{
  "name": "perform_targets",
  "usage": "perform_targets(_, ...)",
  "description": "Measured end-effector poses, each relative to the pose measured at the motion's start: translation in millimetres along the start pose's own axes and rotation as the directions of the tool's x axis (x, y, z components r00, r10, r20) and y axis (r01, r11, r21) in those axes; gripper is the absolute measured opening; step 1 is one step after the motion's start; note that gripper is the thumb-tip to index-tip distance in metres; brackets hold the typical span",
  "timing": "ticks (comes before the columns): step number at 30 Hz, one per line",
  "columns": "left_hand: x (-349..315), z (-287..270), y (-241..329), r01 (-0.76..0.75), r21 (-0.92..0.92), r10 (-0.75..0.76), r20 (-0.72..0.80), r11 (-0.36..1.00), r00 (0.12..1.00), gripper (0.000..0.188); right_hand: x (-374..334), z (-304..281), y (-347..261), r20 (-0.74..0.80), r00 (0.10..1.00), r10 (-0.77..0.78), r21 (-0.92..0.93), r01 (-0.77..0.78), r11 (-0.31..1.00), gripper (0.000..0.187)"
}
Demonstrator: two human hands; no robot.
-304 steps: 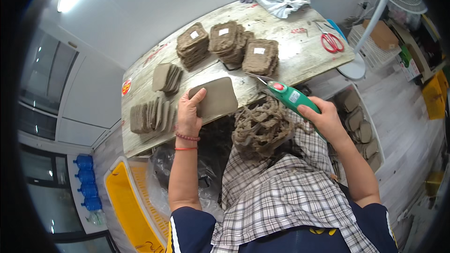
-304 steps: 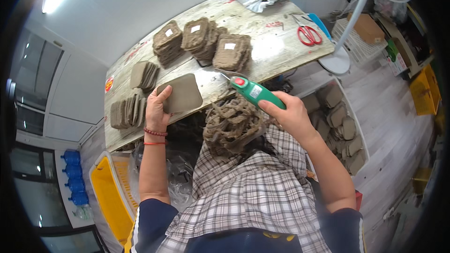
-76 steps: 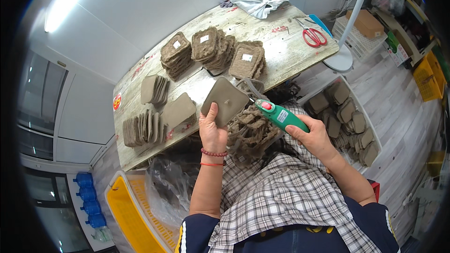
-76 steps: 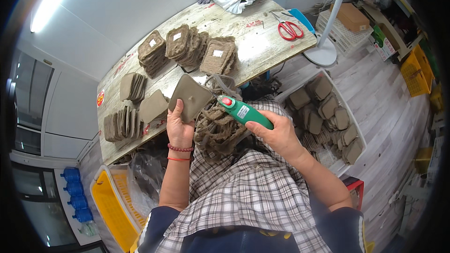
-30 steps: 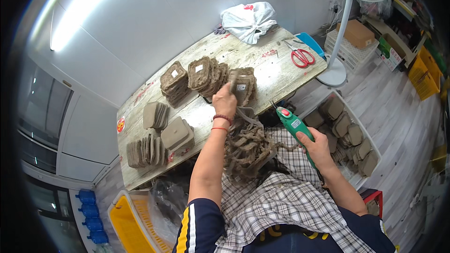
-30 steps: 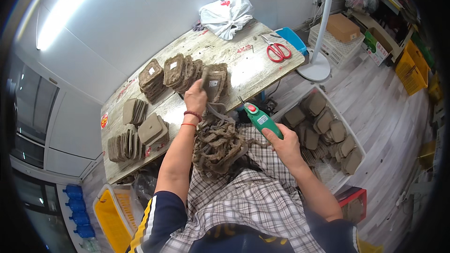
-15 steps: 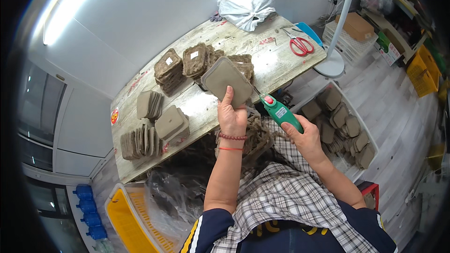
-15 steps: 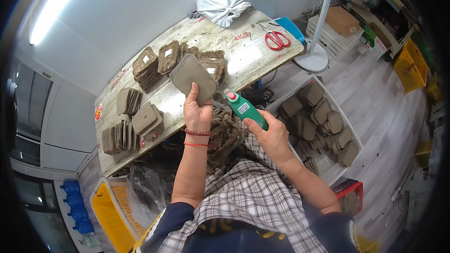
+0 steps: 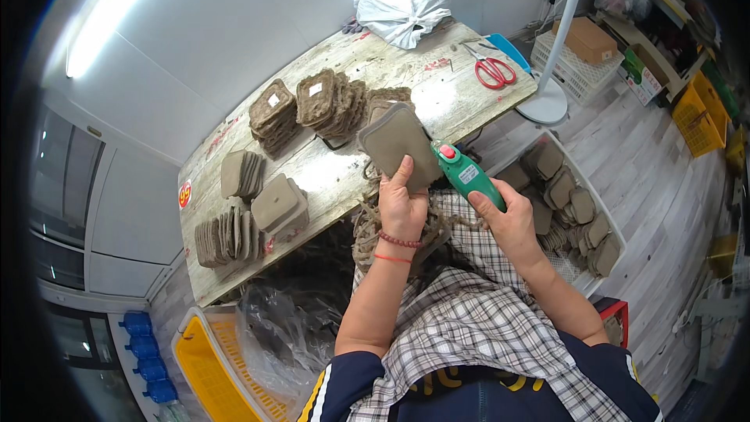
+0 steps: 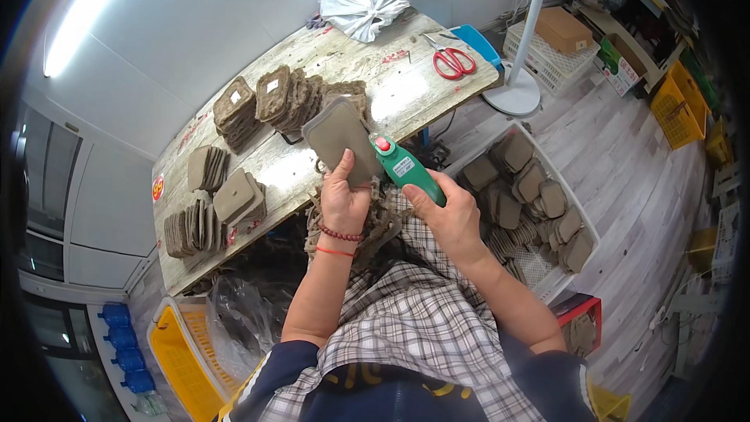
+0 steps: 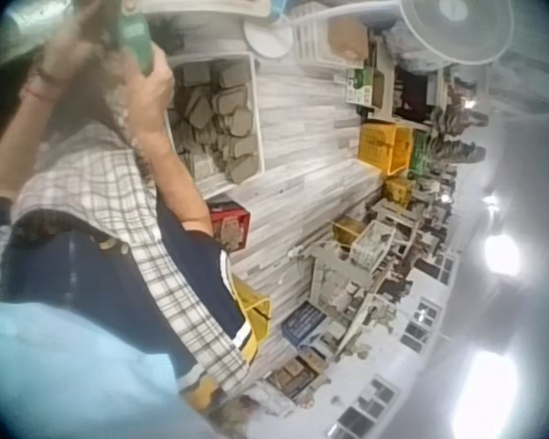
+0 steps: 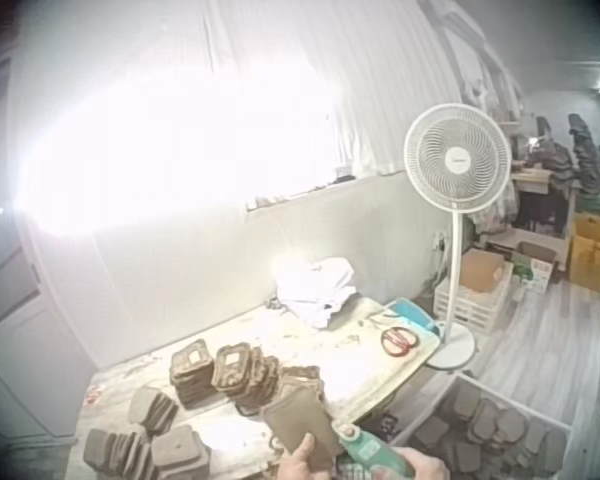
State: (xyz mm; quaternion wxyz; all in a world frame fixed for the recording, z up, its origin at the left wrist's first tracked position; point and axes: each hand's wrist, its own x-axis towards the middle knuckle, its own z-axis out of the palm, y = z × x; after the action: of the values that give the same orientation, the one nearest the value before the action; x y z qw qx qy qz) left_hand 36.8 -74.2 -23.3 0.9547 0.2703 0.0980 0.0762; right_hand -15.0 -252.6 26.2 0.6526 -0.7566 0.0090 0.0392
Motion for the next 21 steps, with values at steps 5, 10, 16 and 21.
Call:
perform_targets(5, -12.0, -3.0, -5.7, 0.076, 0.016, -0.076, 0.026, 0.997, 0.997, 0.033, 8.0, -4.8, -2.2, -0.011, 1.000, -0.022, 0.010, 0.022, 1.000, 0.047)
perform_targets(10, -16.2, -14.4, 1.0, 0.105, 0.150, -0.115, 0.060, 0.983, 0.991, 0.035, 12.6, -16.4, -7.7, 0.043, 0.999, 0.015, 0.021, -0.016, 1.000, 0.046)
perform_targets(16, -8.5, -18.6, 42.6, 0.152, 0.387, -0.207, 0.105, 0.909, 0.973, 0.026, 12.7, -45.1, 2.0, 0.146, 0.989, -0.015, -0.020, 0.018, 1.000, 0.044)
perform_targets(21, -5.0, -18.3, 71.2, 0.167, 0.603, -0.278, 0.095, 0.780, 0.956, 0.030, 9.4, -57.6, 4.4, 0.196, 0.980, -0.038, -0.150, 0.068, 0.986, 0.047)
